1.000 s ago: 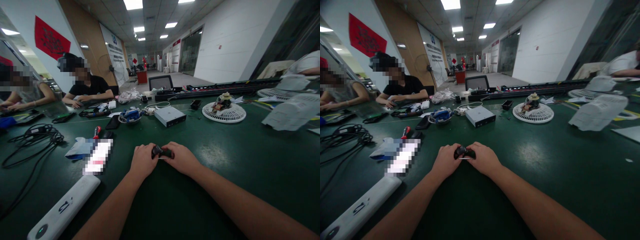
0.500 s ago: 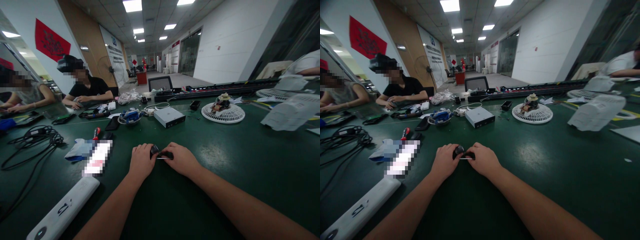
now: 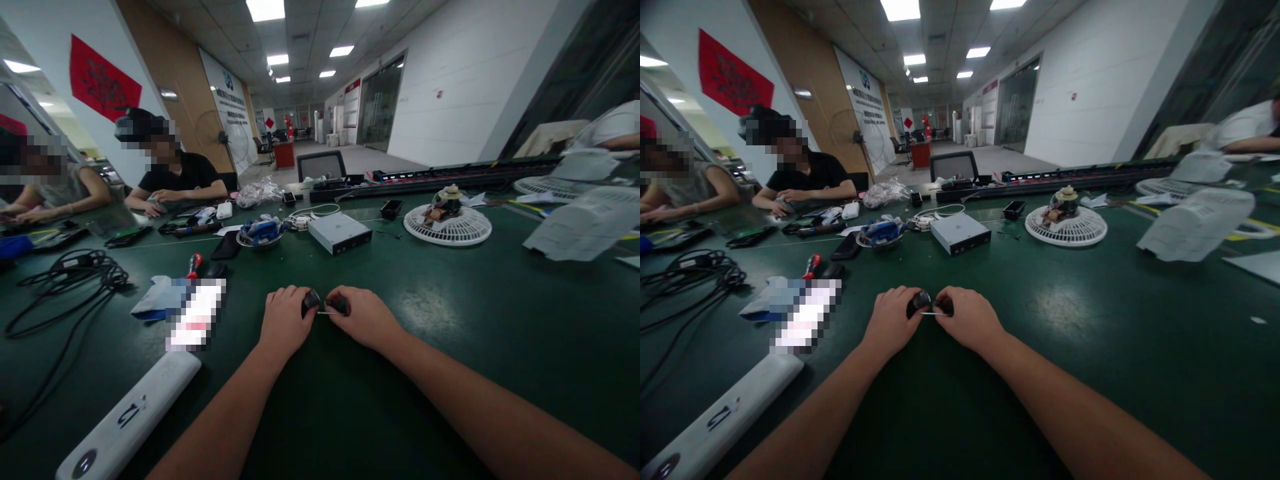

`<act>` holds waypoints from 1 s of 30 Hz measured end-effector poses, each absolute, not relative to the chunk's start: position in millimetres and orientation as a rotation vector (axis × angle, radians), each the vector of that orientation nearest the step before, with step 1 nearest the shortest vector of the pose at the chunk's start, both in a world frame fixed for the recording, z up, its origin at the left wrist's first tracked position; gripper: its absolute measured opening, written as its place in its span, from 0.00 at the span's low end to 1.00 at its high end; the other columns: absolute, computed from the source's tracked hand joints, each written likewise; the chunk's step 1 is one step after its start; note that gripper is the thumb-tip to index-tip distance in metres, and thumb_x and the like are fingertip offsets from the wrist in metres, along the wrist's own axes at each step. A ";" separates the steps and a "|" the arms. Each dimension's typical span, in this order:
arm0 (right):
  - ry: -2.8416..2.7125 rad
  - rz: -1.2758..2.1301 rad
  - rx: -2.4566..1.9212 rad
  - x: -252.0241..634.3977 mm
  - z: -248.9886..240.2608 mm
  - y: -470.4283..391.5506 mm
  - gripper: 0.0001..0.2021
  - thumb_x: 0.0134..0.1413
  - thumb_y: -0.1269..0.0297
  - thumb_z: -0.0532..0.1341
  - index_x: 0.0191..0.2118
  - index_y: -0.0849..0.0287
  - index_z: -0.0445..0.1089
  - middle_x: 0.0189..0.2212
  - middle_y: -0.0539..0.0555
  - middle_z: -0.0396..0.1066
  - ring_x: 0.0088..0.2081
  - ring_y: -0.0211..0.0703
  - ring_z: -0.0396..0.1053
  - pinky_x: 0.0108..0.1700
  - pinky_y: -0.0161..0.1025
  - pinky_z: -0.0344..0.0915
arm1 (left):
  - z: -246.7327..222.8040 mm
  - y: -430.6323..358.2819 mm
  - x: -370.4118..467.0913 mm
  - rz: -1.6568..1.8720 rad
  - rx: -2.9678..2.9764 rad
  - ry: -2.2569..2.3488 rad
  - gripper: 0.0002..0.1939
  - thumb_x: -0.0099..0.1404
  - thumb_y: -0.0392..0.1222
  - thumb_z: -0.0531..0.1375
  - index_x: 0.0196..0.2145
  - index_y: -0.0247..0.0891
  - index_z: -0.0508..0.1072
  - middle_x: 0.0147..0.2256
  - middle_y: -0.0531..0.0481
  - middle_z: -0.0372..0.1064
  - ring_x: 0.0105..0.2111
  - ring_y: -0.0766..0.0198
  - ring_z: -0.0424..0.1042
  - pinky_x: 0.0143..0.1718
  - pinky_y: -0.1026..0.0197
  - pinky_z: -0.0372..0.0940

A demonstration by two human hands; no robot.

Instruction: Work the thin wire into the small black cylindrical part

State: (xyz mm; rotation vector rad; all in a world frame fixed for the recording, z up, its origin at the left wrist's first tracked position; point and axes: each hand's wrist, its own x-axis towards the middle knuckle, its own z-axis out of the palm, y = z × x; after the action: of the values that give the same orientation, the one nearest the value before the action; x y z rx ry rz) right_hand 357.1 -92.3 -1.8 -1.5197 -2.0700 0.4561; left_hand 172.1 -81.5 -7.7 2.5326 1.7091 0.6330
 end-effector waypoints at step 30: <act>-1.801 0.578 -1.209 357.1 2.1 -92.5 0.04 0.54 0.69 0.63 0.35 0.56 0.75 0.33 0.50 0.75 0.37 0.40 0.71 0.42 0.38 0.66 | 2.2 -87.3 175.6 0.858 2.617 1.409 0.15 0.61 0.41 0.64 0.46 0.42 0.73 0.40 0.50 0.76 0.41 0.58 0.70 0.49 0.50 0.57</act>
State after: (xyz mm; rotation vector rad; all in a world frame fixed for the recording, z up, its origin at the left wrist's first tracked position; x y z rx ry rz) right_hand 357.1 -92.5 2.1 -1.2086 -1.8013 0.5784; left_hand 175.6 -87.3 2.2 2.6169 1.4091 0.8583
